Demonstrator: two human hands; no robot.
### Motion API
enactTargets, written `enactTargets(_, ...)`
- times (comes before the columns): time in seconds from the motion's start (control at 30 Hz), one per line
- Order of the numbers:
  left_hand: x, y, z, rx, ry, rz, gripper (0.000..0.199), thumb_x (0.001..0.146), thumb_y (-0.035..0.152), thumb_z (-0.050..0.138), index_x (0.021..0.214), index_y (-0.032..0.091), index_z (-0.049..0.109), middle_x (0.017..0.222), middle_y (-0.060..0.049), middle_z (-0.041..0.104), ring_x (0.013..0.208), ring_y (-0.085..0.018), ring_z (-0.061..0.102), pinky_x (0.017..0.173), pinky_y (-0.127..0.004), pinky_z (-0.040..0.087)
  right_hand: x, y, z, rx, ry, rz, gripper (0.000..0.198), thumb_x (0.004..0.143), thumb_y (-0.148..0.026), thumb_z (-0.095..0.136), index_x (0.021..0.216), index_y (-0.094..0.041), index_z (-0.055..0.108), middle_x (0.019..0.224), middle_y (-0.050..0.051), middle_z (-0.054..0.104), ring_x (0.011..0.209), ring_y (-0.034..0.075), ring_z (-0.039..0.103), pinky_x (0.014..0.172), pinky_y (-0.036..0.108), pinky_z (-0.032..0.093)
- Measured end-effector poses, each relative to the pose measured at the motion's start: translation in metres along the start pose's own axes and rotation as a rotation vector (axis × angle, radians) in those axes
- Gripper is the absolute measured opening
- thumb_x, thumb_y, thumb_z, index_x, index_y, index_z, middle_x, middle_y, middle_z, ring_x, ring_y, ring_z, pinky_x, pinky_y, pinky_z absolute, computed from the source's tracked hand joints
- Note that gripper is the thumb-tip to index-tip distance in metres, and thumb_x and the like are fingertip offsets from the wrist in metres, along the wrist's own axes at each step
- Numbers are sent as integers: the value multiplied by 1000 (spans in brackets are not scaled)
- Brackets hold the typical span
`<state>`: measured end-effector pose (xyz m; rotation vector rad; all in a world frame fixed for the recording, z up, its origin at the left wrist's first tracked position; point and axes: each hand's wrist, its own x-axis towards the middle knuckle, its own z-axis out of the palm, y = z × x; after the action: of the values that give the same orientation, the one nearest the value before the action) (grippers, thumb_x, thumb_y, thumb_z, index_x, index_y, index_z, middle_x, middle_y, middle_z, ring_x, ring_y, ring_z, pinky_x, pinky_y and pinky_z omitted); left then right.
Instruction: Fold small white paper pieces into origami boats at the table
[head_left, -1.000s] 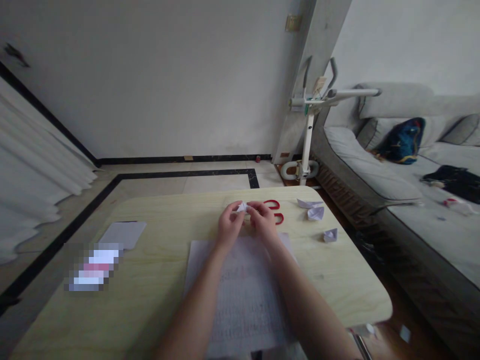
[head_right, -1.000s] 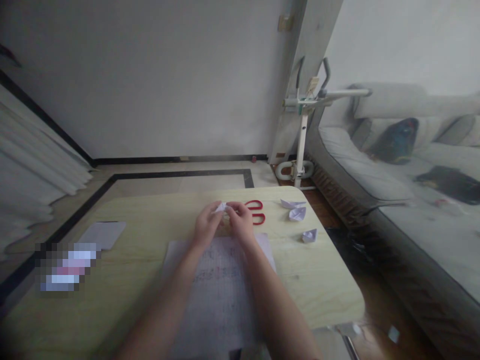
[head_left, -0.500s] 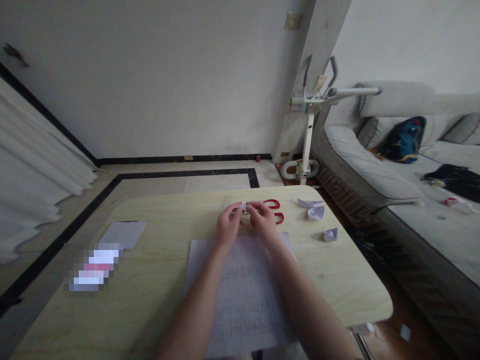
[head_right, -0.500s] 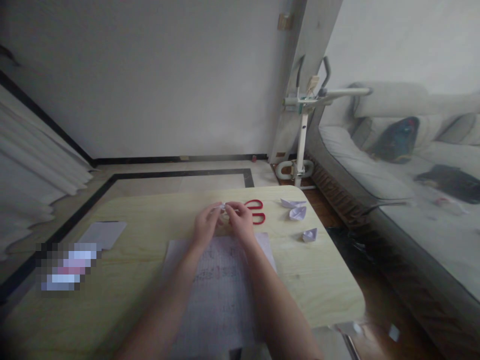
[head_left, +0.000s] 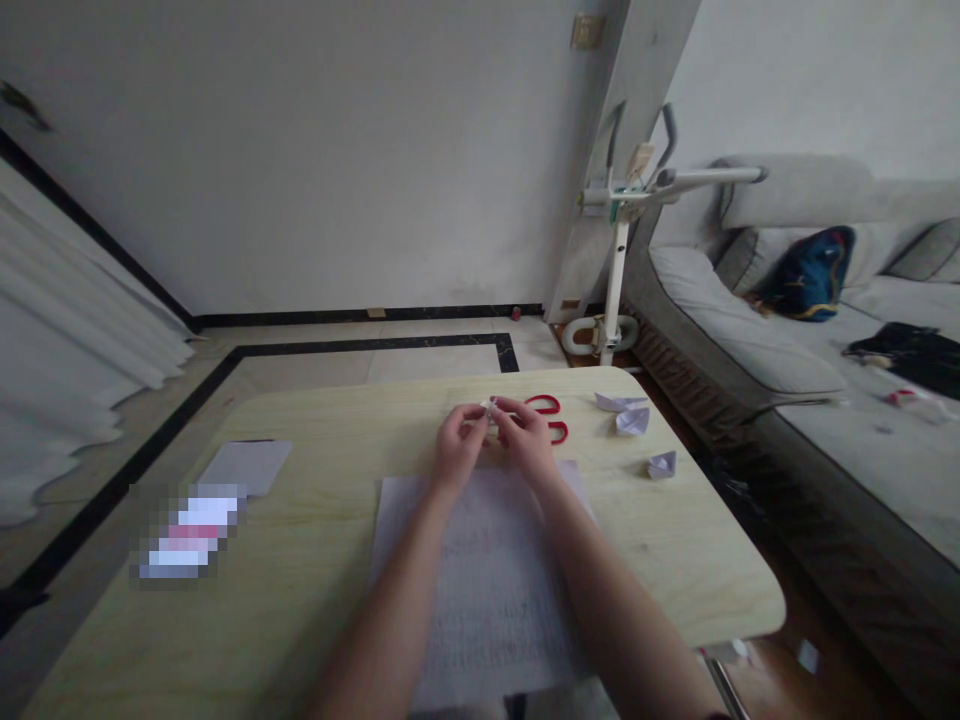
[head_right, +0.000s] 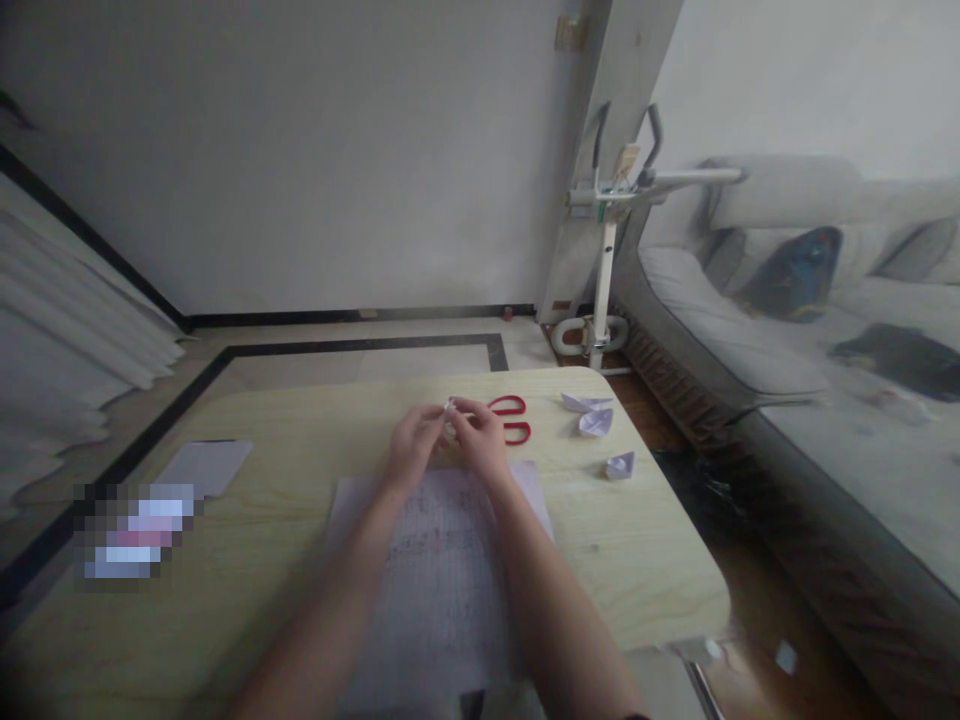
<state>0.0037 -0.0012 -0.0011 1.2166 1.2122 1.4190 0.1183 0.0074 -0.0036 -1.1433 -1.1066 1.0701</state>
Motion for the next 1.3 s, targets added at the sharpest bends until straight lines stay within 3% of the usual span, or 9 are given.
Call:
enactTargets(0.2,0,-3,1,-23,-53,-4,47,74,40,70,113,15,60,93,-8,69,65,-14,64,54,-23,51,0,-1,0,1,-13,3,26,73,-36,69,90,-18,74,80,6,72,59,15,59,52,25,43)
enactTargets(0.5,1,-5,-1,-23,-112,-18,46,77,42,68,113,12,66,98,-11,71,73,-17,66,56,-22,52,1,2,-2,9,-18,15,31,73,-40,71,94,-18,76,70,4,69,59,16,58,51,26,42)
enactTargets(0.7,1,-3,1,-43,-50,-35,51,73,42,72,114,13,62,90,-9,70,68,-16,65,53,-22,51,2,3,-2,22,10,12,31,72,-39,72,94,-18,77,65,3,66,59,15,57,52,25,41)
enactTargets(0.97,3,-5,2,-33,-87,-9,35,80,38,66,105,14,62,90,-8,70,69,-16,66,51,-21,50,3,3,-3,7,9,-3,33,72,-38,71,97,-18,77,71,3,69,64,16,59,55,25,44)
enactTargets(1.1,2,-9,1,98,-60,86,25,88,28,55,109,15,61,88,-8,71,67,-15,65,55,-23,51,3,5,-2,-75,28,-89,27,75,-34,68,95,-19,77,80,5,71,69,17,60,63,28,46)
enactTargets(1.3,1,-18,-4,329,-20,183,31,93,24,47,122,17,56,85,-6,72,62,-14,64,61,-25,51,-3,7,1,-381,41,-269,28,82,-31,60,102,-18,74,77,5,66,59,14,55,59,27,45)
